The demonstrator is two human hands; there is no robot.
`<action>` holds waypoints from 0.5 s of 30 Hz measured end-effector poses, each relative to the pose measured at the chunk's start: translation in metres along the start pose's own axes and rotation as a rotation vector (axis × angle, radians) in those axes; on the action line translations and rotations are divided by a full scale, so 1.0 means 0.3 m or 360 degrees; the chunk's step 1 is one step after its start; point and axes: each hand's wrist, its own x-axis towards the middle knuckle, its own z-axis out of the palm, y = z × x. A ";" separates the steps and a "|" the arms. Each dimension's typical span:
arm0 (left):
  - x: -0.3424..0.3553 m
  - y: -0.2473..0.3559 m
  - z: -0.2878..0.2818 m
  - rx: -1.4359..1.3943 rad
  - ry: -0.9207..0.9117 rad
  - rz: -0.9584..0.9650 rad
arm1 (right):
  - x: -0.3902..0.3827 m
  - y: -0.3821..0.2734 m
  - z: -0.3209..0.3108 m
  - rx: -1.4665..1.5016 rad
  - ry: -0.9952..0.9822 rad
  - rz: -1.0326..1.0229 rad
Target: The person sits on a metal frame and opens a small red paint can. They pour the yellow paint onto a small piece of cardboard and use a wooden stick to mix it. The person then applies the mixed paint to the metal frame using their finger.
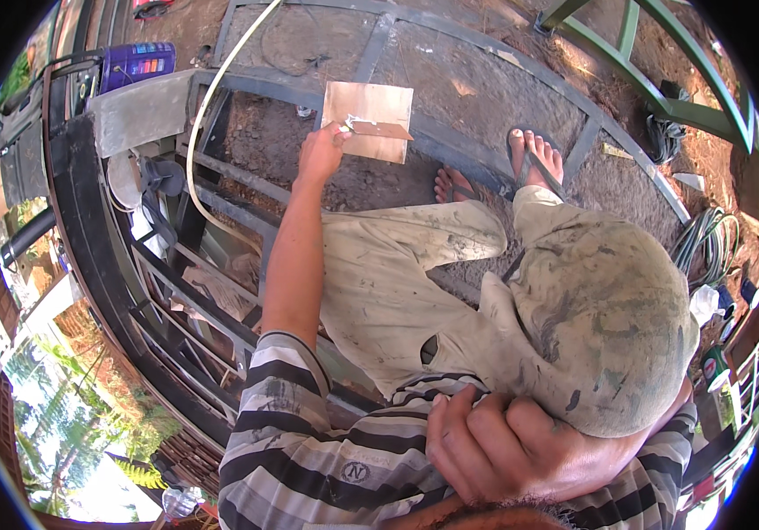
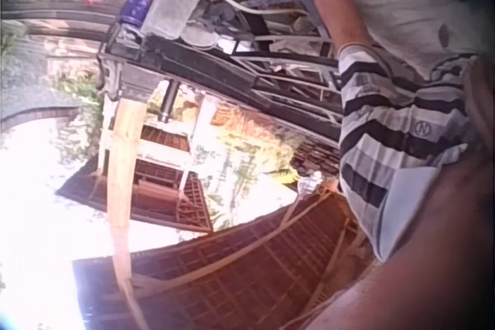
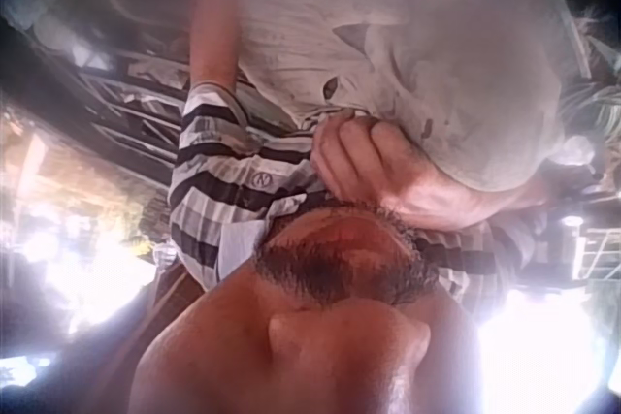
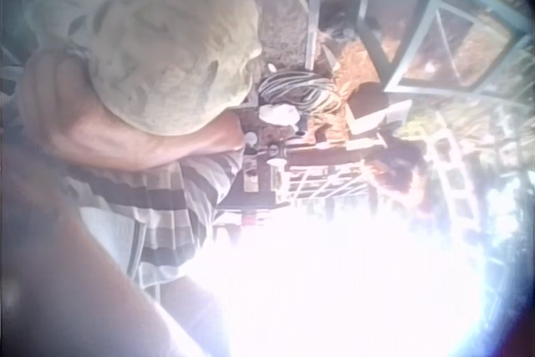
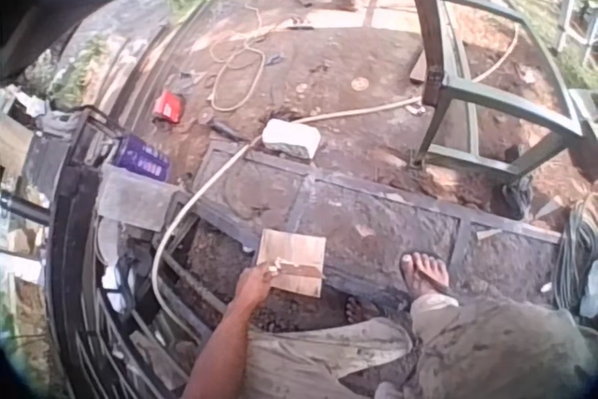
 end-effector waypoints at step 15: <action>-0.019 0.041 -0.009 0.0226 0.0031 0.0035 | -0.020 -0.012 0.001 -0.0031 0.0076 -0.0023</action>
